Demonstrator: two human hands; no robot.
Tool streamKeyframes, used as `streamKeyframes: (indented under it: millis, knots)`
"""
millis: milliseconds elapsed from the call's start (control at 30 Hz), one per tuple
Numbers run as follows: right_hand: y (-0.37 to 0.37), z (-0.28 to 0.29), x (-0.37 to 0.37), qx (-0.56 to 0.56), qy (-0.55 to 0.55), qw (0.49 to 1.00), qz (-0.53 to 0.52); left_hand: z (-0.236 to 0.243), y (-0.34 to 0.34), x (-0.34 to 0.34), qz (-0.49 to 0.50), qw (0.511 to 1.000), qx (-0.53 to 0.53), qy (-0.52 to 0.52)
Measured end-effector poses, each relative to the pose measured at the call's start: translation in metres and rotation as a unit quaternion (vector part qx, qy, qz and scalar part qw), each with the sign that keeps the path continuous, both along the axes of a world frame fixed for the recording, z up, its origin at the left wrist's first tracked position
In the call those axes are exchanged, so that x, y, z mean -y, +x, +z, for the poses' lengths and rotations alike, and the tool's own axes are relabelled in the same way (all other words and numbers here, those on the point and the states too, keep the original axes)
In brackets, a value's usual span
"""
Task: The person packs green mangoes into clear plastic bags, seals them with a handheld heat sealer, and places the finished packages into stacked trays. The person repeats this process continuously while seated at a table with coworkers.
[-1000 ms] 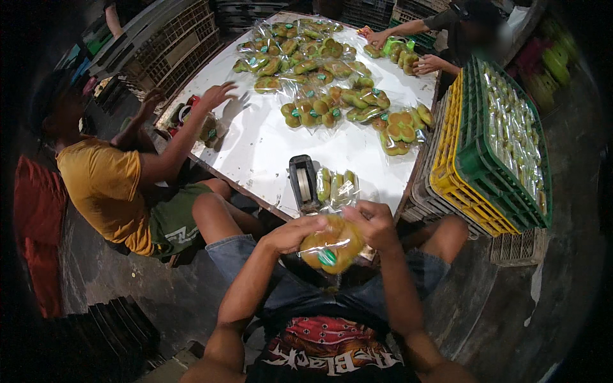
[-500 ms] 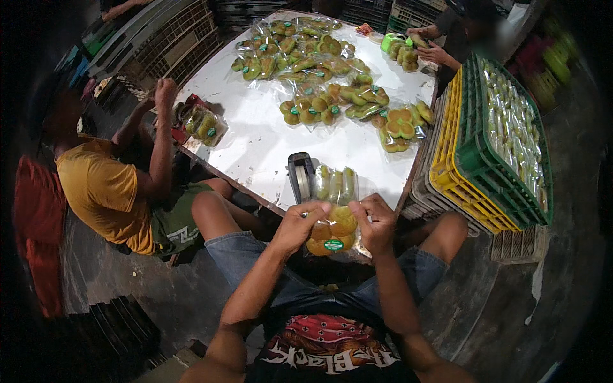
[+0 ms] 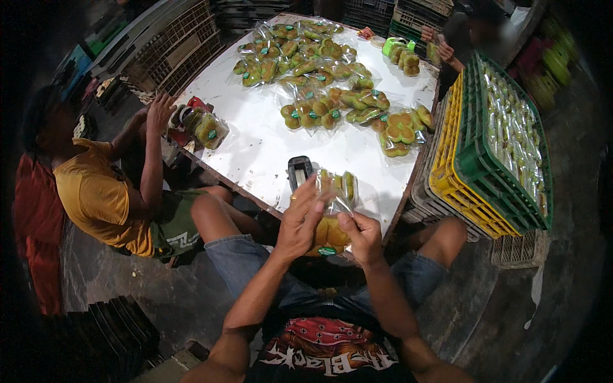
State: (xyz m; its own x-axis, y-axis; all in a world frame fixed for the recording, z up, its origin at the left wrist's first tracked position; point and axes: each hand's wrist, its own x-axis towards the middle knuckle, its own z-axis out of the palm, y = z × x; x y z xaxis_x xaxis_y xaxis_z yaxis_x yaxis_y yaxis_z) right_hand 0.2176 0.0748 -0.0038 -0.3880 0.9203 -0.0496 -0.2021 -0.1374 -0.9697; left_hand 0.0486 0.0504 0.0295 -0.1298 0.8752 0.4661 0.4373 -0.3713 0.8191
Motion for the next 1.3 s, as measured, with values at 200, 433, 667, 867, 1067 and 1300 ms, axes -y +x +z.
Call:
streamKeyframes:
  millis: [200,433,667,867,1067,1300]
  knots:
    - [-0.011,0.033,-0.004,-0.261,-0.094,0.96,0.041,-0.002,0.003,0.009,-0.076,0.996,-0.037,-0.01]
    - [0.007,0.025,-0.022,0.002,0.063,0.997,0.036,0.01,-0.001,0.015,-0.026,0.951,0.115,-0.284]
    - [0.002,0.037,-0.014,0.232,0.349,0.908,0.01,-0.017,-0.002,0.017,-0.007,0.969,0.211,-0.125]
    - [-0.004,0.013,-0.02,0.234,0.248,0.94,0.022,-0.013,-0.021,0.018,-0.031,0.939,0.156,-0.306]
    - [-0.043,-0.031,0.025,-0.029,-0.056,0.998,-0.013,-0.034,0.0,0.024,0.152,0.971,0.125,-0.134]
    - [-0.058,-0.033,0.05,-0.077,-0.189,0.979,0.013,-0.047,0.008,0.041,0.198,0.887,0.381,-0.171]
